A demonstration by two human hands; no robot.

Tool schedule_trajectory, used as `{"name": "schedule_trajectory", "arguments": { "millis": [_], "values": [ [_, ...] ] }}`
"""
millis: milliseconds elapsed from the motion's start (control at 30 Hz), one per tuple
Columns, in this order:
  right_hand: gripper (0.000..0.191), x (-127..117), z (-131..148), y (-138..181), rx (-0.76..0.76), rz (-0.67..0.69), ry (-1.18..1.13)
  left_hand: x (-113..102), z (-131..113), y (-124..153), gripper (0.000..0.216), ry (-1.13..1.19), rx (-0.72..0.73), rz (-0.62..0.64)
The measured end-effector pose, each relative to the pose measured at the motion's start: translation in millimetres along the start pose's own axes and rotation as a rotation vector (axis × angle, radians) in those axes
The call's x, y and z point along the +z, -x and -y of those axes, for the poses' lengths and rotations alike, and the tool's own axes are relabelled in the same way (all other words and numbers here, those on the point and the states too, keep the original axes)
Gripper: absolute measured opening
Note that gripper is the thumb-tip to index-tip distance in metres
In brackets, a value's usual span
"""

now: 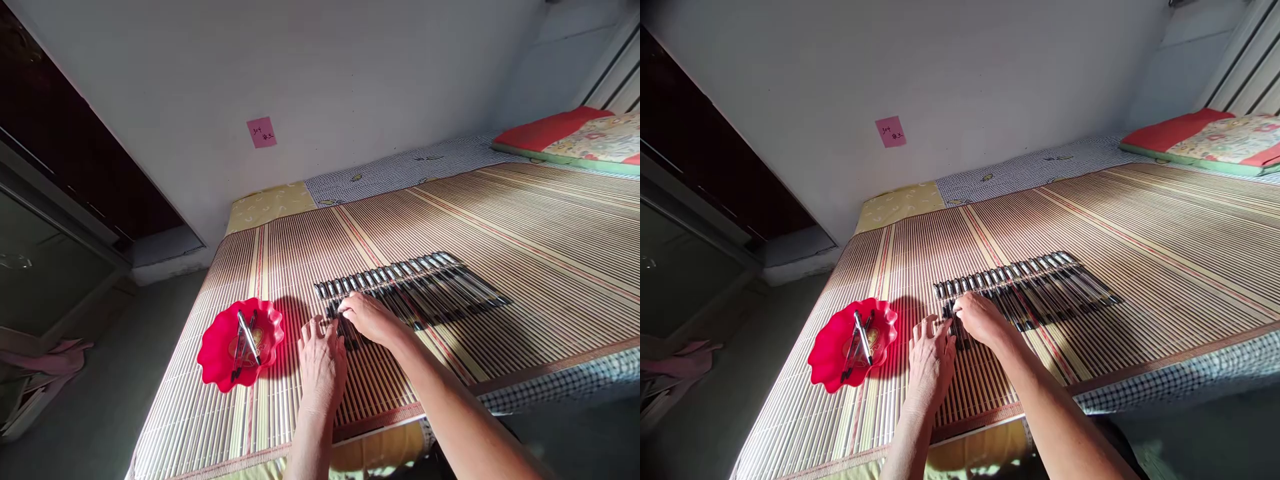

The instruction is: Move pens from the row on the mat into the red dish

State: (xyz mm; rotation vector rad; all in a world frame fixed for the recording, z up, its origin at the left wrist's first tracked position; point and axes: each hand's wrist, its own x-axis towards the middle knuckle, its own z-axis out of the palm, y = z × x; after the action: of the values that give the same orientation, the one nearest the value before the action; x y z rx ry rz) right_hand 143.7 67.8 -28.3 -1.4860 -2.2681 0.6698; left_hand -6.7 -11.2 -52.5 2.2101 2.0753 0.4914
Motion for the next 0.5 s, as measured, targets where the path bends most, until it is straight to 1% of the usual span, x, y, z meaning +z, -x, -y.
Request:
{"name": "schedule_trajectory", "arguments": {
  "millis": [100,200,333,400,500],
  "values": [
    [0.031,0.0,1.3,0.0,0.008,0.019,0.0,-3.8,-2.1,1.4,0.038,-0.005,-0.016,-0.012],
    [0.03,1.7,0.8,-1.8,0.019,0.008,-0.013,-5.7,-5.3,2.5,0.037,0.013,-0.03,-0.029],
    [0.025,6.1,-1.5,-4.7,0.027,-0.035,-0.041,-0.5,-8.3,2.1,0.035,0.01,-0.103,-0.05],
    [0.02,7.7,-2.6,-5.1,0.021,-0.06,-0.066,5.1,-5.5,1.6,0.036,0.014,-0.135,-0.089],
    [0.014,8.9,-3.5,-4.8,0.013,-0.098,-0.094,14.2,5.2,1.1,0.04,0.087,-0.149,-0.181]
  ]
}}
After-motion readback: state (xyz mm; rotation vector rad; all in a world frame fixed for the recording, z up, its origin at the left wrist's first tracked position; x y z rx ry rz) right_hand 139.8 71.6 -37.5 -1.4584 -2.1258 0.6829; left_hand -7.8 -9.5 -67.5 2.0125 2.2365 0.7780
